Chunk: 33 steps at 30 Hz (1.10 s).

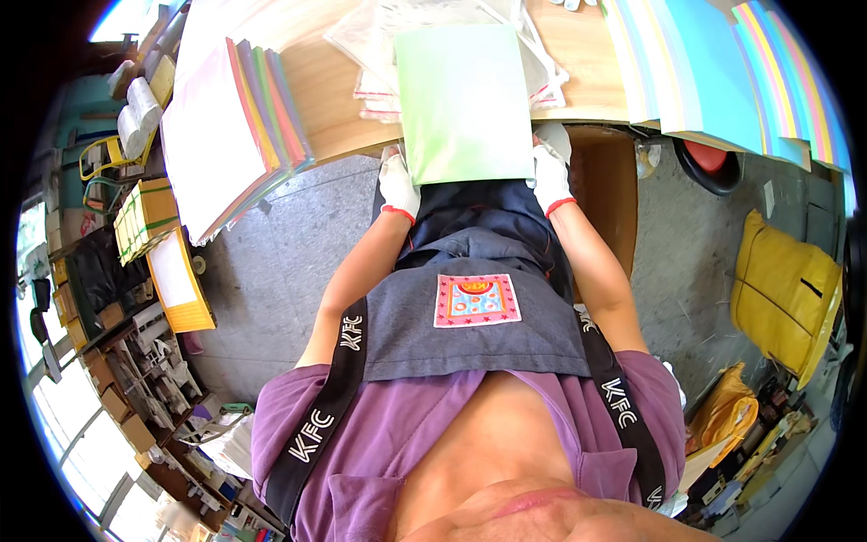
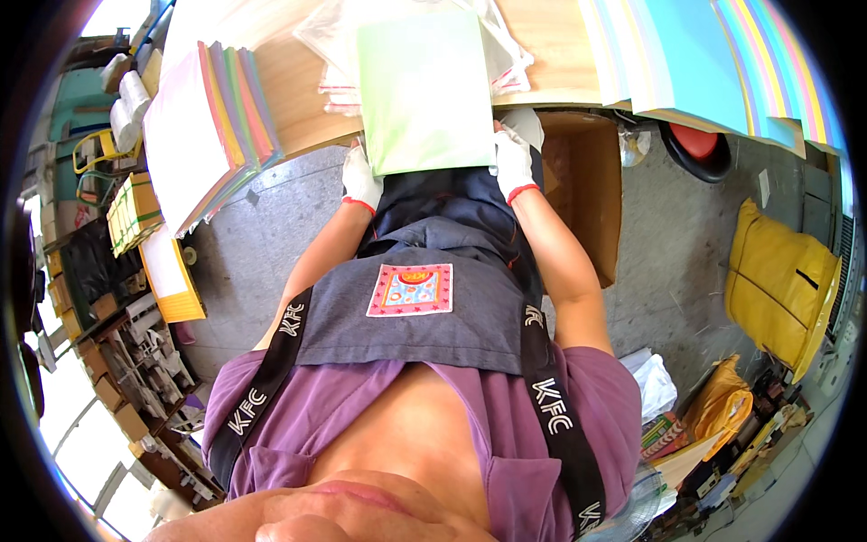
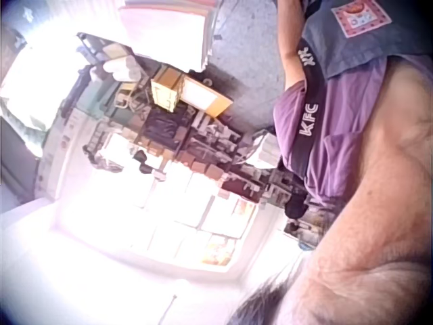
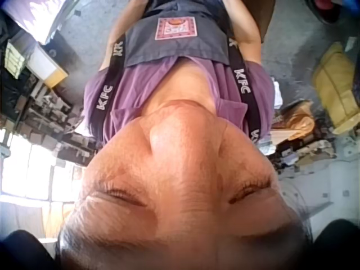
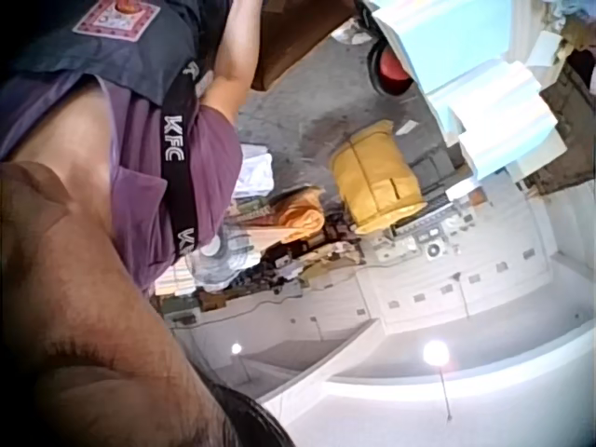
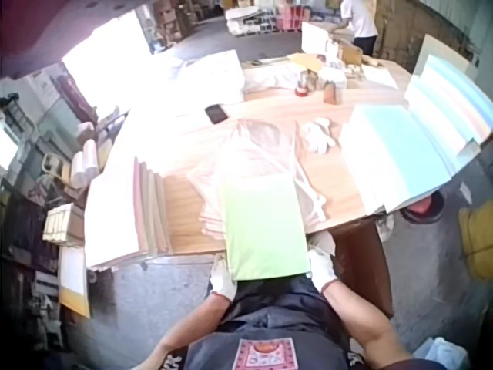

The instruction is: The person repeatedly picks up colored sheets of paper and places them into clear plastic bags. They handle the items one by one, inserting each sheet into a bag and stacking the packaged items on the table.

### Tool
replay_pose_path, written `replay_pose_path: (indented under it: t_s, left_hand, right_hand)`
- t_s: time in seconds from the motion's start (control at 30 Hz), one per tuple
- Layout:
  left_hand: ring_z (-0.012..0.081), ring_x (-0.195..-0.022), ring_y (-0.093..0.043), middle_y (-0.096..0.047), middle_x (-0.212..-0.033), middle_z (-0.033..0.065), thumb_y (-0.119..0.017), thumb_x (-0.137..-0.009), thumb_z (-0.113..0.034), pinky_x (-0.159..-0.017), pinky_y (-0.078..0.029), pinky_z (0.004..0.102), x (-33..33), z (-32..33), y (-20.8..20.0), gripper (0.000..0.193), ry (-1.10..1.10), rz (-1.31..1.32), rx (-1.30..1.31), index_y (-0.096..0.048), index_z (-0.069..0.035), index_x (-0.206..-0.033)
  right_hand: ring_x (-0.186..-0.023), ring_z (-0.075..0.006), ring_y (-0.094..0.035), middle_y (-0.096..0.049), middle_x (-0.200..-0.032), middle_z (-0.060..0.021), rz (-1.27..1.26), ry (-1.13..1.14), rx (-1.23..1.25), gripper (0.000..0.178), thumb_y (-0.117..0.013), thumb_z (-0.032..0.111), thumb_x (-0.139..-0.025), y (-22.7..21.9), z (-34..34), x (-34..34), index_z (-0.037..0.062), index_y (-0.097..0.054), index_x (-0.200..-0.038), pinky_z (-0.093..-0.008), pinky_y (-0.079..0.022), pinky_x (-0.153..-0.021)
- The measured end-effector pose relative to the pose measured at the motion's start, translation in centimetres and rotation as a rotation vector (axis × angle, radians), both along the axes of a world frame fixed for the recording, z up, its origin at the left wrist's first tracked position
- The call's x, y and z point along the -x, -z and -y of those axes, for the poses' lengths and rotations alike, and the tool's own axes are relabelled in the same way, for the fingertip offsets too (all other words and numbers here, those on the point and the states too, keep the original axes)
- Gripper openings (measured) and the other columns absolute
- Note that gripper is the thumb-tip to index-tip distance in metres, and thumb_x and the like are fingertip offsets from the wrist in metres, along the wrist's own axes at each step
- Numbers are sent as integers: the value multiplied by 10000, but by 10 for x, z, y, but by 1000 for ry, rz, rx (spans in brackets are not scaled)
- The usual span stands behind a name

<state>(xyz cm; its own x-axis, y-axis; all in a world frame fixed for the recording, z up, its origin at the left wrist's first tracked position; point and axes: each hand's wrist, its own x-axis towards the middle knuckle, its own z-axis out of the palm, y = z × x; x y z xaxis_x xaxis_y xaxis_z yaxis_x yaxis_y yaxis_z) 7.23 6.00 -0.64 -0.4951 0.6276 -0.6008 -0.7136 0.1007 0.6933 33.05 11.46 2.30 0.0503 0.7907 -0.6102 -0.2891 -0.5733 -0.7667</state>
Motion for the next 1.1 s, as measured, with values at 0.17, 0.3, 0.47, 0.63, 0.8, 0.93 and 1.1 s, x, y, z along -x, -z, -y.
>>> replay_pose_path:
  t_s: [0.17,0.3,0.47,0.63,0.8,0.93,1.1]
  left_hand:
    - [160,-785,-644,-674,-931,77,-520,-967,-448,-634,-504,268,33,5,-44,479,465,-88,161,-598,-2,-1123]
    - [45,-683,-452,-571,-795,-36,-651,-917,-242,-607,-391,211,32,6,-81,224,422,-513,-50,-613,-38,-1004]
    - [47,-749,-442,-562,-809,-22,-653,-910,-205,-674,-400,223,62,16,-145,200,386,-732,-184,-581,-23,-952]
    - [72,-770,-504,-603,-829,-13,-646,-911,-196,-694,-414,241,115,73,-236,155,95,-961,-133,-629,-44,-938]
    - [60,-762,-483,-586,-810,-32,-547,-977,-294,-704,-399,237,230,84,-263,294,-194,-994,-186,-662,-24,-990]
    - [227,-883,-620,-671,-1062,77,-627,-873,-210,-786,-491,331,299,101,-263,243,-86,-2189,742,-666,-76,-1072]
    - [366,-1345,-379,-479,-1423,104,-507,-903,-536,-1068,-348,463,265,59,-241,491,304,-2351,614,-558,-274,-1315]
  right_hand:
    - [-657,-83,-606,-660,-874,-10,39,-106,-20,430,-590,457,-930,7,-20,-22,60,-637,-1088,-230,-456,-498]
    - [-645,-53,-532,-594,-806,20,375,-521,-310,357,-623,285,-931,-60,-16,1,11,-585,-1156,-227,-412,-474]
    - [-733,-63,-571,-618,-885,9,-67,-360,-378,300,-620,175,-932,-98,-14,34,-3,-567,-1167,-221,-471,-643]
    - [-947,-99,-564,-611,-1075,-41,-139,-583,-526,436,-663,219,-910,-118,-17,125,-38,-540,-1239,-242,-450,-819]
    - [-854,-113,-574,-658,-948,-32,-165,-831,-766,407,-665,269,-904,-182,-39,271,-13,-581,-1186,-276,-461,-765]
    - [-787,-168,-604,-656,-862,-102,66,-957,-683,419,-651,389,-881,-194,-31,339,2,-609,-1037,-309,-472,-707]
    - [-814,-171,-634,-652,-871,-137,513,-975,-725,514,-638,516,-858,-177,-37,345,22,-595,-997,-317,-494,-728]
